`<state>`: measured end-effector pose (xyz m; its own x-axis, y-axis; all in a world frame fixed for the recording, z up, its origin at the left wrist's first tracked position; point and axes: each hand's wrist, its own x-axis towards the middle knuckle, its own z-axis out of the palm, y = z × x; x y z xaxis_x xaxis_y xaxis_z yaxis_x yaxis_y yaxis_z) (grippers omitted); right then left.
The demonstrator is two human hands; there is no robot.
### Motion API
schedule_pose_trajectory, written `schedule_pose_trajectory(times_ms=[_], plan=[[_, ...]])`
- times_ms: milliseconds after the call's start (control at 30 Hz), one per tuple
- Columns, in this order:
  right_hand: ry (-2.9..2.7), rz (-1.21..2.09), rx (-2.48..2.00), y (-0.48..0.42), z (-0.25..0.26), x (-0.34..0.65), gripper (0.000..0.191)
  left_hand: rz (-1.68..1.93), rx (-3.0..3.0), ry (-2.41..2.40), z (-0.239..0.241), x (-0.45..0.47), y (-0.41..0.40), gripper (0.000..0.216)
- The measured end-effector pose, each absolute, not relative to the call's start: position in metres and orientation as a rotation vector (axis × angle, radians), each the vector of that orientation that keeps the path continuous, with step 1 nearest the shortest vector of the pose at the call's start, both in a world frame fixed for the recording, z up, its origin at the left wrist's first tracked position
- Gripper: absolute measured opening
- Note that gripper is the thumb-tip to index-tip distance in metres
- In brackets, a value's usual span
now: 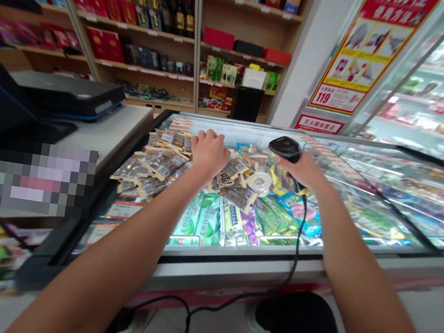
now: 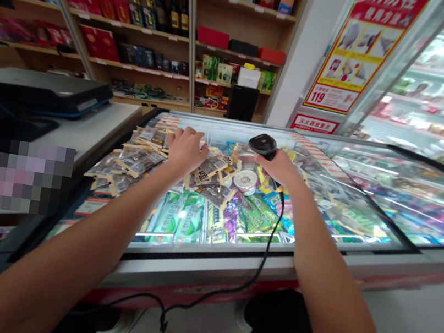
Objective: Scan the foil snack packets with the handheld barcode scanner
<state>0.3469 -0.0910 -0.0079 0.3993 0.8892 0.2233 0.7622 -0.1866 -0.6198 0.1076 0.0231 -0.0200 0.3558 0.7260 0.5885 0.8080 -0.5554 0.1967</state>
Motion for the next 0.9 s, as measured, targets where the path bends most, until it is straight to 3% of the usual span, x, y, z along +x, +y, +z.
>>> schedule_pose_trajectory(times_ms=[200,333,467,667,833,900], plan=[[-1.504,0.028,-2.219,-0.040,-0.021,0.369,0.019,-0.773,-2.865,-0.827,-0.021,0.128,-0.010,0.037],[-1.606,-0.012,-2.211,-0.001,-0.025,0.380,0.030,-0.442,-2.936,-0.526,-0.033,0.134,-0.024,0.048],[-1.654,0.000,-2.222,0.020,-0.032,0.377,0.045,-0.306,-2.880,-0.561,-0.040,0.129,-0.017,0.041],[-1.635,-0.207,-2.364,0.012,-0.045,0.364,0.063,-0.408,-2.868,-0.711,-0.033,0.121,-0.002,0.037],[-1.596,-0.358,-2.268,-0.017,-0.038,0.355,0.042,-0.715,-2.939,-0.861,-0.030,0.125,0.001,0.032],[-1.543,-0.408,-2.155,-0.030,-0.030,0.353,0.041,-0.919,-2.938,-0.938,-0.029,0.128,0.003,0.028]])
